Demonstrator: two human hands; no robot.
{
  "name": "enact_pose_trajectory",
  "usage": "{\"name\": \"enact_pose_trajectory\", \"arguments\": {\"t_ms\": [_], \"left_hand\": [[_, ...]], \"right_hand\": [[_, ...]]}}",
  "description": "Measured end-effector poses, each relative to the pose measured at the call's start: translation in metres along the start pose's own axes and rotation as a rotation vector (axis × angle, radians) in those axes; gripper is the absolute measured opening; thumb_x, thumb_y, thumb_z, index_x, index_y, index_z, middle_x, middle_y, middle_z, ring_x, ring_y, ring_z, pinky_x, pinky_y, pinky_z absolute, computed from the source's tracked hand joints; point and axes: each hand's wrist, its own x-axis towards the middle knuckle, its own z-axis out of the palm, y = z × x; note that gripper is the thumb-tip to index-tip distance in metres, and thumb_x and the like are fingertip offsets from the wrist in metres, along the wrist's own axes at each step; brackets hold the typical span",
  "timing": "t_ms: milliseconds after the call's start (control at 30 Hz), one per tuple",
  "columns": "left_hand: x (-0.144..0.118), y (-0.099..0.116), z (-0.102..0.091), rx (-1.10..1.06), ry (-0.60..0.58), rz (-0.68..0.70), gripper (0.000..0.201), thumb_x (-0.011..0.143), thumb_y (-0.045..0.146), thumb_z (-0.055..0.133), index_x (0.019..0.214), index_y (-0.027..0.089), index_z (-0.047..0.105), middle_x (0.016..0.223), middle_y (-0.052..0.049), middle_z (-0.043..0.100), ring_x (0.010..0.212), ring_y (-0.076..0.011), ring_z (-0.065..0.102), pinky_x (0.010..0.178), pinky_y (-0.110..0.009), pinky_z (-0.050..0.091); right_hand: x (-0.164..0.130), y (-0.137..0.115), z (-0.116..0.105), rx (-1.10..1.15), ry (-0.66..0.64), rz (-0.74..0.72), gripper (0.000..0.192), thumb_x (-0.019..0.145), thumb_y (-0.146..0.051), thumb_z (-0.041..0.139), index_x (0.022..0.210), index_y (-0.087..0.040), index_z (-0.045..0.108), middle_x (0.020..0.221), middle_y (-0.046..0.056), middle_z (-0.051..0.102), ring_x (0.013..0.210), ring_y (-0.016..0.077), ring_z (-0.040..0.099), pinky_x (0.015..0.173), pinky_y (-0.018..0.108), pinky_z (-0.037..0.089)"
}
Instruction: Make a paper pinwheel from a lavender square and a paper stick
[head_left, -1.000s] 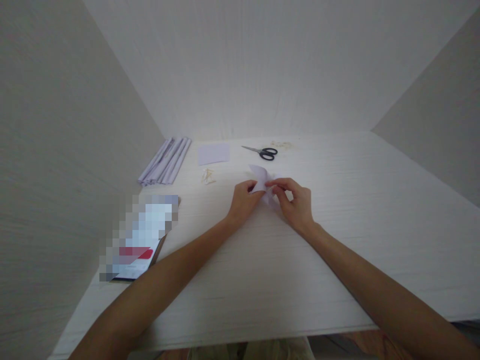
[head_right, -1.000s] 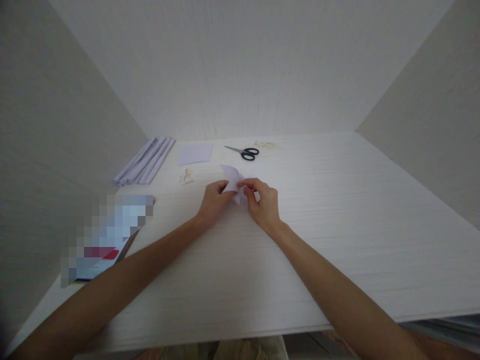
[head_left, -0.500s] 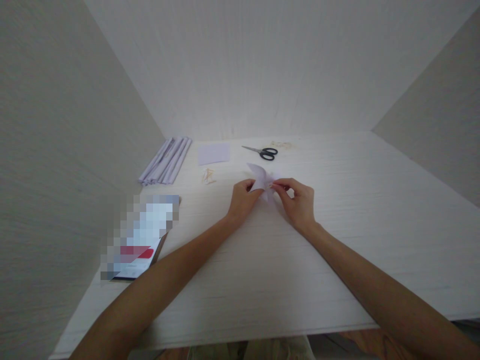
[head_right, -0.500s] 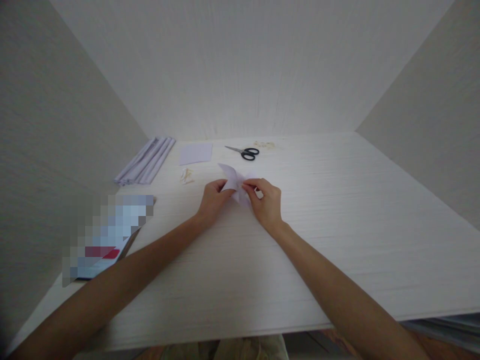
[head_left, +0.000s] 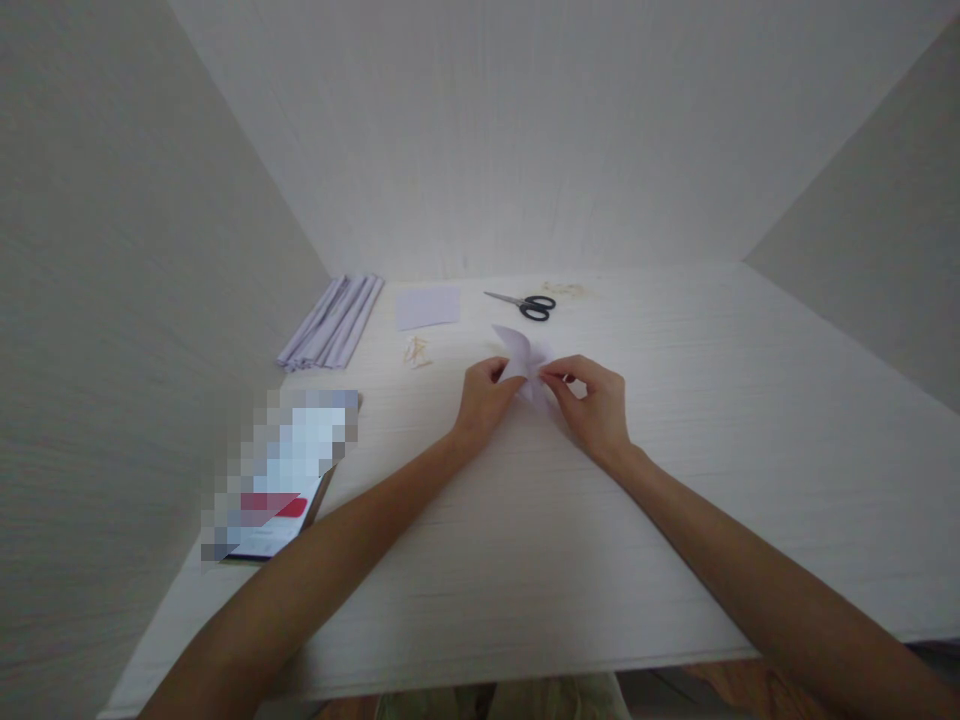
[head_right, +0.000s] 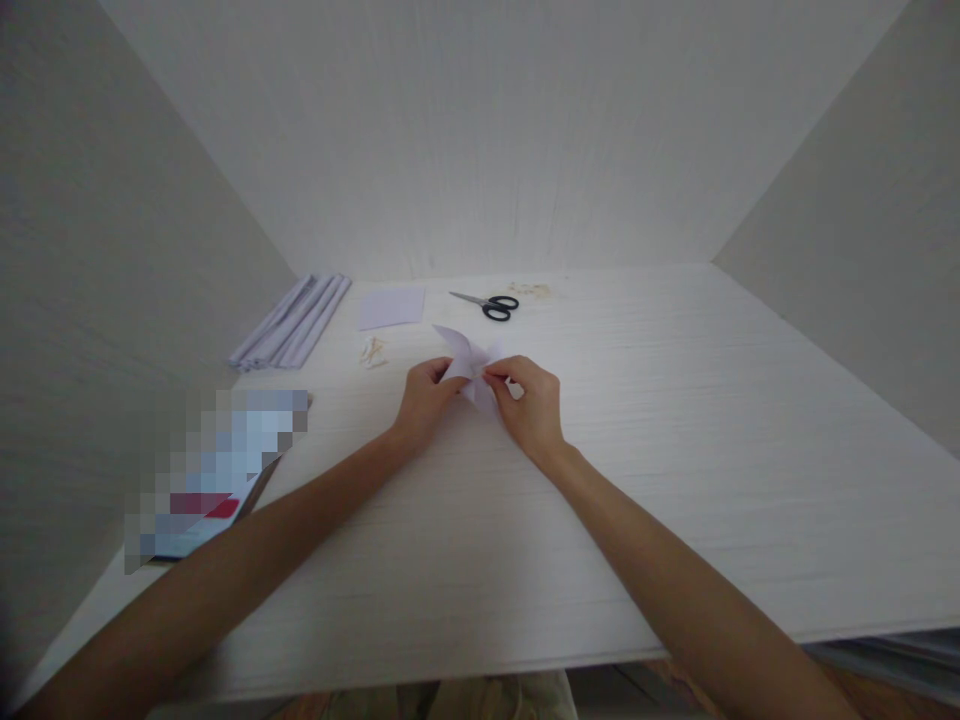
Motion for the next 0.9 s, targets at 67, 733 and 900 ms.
{"name": "enact_pose_trajectory", "arguments": {"t_ms": [67,733,900], "left_hand": [[0.0006,-0.0008,0.0000,-0.002,0.001,0.006,0.015,0.060,0.018,0.051,0.068,0.010,0.060,0.062,0.001,0.055,0.058,-0.0098,0.049,0.055,-0.021,0.037],[-0.0033,0.0060,0.0003,0.031,-0.026,-0.015,0.015,0.061,0.020,0.052,0.069,0.010,0.060,0.061,0.002,0.054,0.058,-0.0094,0.047,0.055,-0.021,0.035],[0.0004,0.0043,-0.0020,0.094,-0.078,0.002,0.019,0.063,0.025,0.051,0.067,0.010,0.061,0.060,0.001,0.053,0.056,-0.0096,0.047,0.053,-0.021,0.034]], "right_hand": [[0.0001,-0.0004,0.0001,0.001,0.003,0.002,0.009,0.072,-0.016,0.055,0.071,-0.018,0.063,0.071,0.002,0.066,0.065,0.0133,0.057,0.061,0.026,0.044],[0.0005,-0.0003,0.0012,-0.009,-0.015,0.022,0.008,0.073,-0.023,0.056,0.069,-0.017,0.060,0.063,-0.001,0.061,0.055,0.0104,0.050,0.054,0.023,0.040],[0.0000,-0.0011,0.0000,-0.001,-0.012,-0.050,0.006,0.074,-0.020,0.055,0.075,-0.017,0.060,0.067,0.000,0.061,0.057,0.0104,0.051,0.056,0.023,0.042]]}}
